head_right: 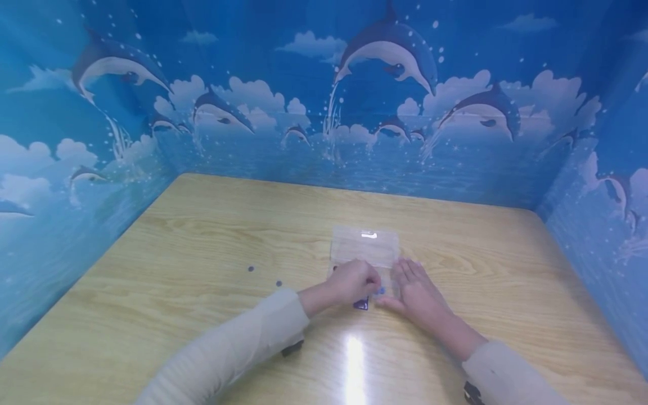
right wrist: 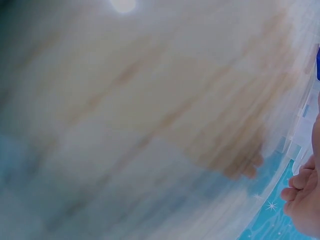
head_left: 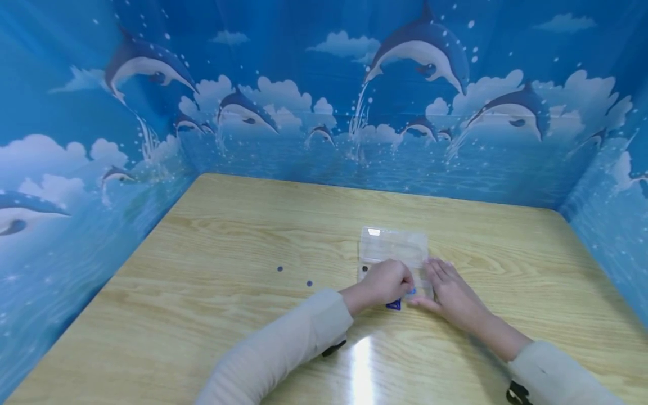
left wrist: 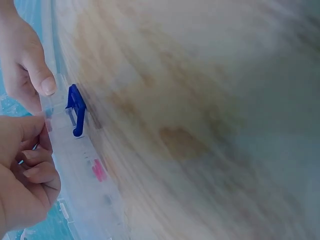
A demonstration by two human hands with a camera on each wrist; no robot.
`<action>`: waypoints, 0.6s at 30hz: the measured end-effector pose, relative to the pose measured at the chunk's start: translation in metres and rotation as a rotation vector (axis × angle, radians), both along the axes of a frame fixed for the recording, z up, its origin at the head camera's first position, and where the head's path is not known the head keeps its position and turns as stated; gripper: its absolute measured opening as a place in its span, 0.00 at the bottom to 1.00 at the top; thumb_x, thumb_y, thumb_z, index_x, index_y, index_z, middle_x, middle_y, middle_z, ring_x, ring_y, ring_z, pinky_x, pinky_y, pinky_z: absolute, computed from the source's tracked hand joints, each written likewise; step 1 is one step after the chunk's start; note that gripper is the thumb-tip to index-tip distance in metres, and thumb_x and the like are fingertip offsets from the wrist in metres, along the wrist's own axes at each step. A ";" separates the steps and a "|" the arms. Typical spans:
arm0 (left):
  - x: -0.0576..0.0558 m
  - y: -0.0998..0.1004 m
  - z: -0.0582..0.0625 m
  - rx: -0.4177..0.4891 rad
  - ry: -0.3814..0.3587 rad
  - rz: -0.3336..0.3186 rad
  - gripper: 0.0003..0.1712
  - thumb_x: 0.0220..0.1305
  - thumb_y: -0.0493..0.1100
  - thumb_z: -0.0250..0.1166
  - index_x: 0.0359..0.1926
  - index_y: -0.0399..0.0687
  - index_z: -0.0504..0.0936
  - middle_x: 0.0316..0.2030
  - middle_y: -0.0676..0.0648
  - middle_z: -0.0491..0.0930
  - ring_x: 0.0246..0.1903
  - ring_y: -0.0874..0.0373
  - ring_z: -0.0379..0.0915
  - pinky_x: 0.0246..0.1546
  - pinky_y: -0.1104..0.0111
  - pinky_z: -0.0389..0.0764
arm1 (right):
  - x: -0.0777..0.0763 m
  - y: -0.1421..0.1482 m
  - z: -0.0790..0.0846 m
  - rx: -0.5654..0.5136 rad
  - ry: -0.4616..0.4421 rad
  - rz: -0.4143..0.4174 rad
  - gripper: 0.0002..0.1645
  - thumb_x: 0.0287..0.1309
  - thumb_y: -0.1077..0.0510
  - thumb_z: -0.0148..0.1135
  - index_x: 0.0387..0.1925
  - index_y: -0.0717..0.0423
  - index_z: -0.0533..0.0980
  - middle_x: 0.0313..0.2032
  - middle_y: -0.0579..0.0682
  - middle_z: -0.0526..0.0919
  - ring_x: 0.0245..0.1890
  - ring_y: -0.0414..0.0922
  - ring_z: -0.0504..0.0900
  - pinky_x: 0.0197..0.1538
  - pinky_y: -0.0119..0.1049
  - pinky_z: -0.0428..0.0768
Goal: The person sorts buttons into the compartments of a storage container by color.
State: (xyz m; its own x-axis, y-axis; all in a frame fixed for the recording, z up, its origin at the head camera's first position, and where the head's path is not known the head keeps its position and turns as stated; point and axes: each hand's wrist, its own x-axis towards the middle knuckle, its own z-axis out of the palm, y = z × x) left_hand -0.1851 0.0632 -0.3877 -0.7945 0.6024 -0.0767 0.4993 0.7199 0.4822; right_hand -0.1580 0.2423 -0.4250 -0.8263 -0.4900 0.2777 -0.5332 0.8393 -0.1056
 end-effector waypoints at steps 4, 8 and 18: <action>0.000 0.001 -0.003 -0.014 0.010 -0.001 0.06 0.61 0.42 0.62 0.36 0.51 0.85 0.33 0.56 0.85 0.28 0.70 0.75 0.35 0.83 0.73 | 0.000 0.000 0.000 0.000 0.002 0.000 0.52 0.49 0.36 0.62 0.57 0.78 0.64 0.57 0.73 0.69 0.60 0.66 0.67 0.62 0.58 0.64; 0.000 0.000 -0.003 0.015 0.016 -0.003 0.07 0.61 0.42 0.61 0.38 0.50 0.85 0.34 0.55 0.85 0.29 0.70 0.75 0.35 0.83 0.72 | 0.001 0.000 -0.001 0.001 -0.007 -0.005 0.52 0.49 0.36 0.62 0.57 0.78 0.63 0.57 0.73 0.68 0.60 0.66 0.66 0.62 0.58 0.63; -0.008 -0.021 0.000 0.207 0.115 0.054 0.09 0.63 0.43 0.60 0.41 0.49 0.84 0.35 0.54 0.82 0.32 0.69 0.73 0.34 0.84 0.71 | 0.002 -0.001 0.002 0.015 -0.017 -0.019 0.52 0.49 0.36 0.62 0.58 0.77 0.63 0.58 0.73 0.68 0.60 0.66 0.66 0.63 0.58 0.62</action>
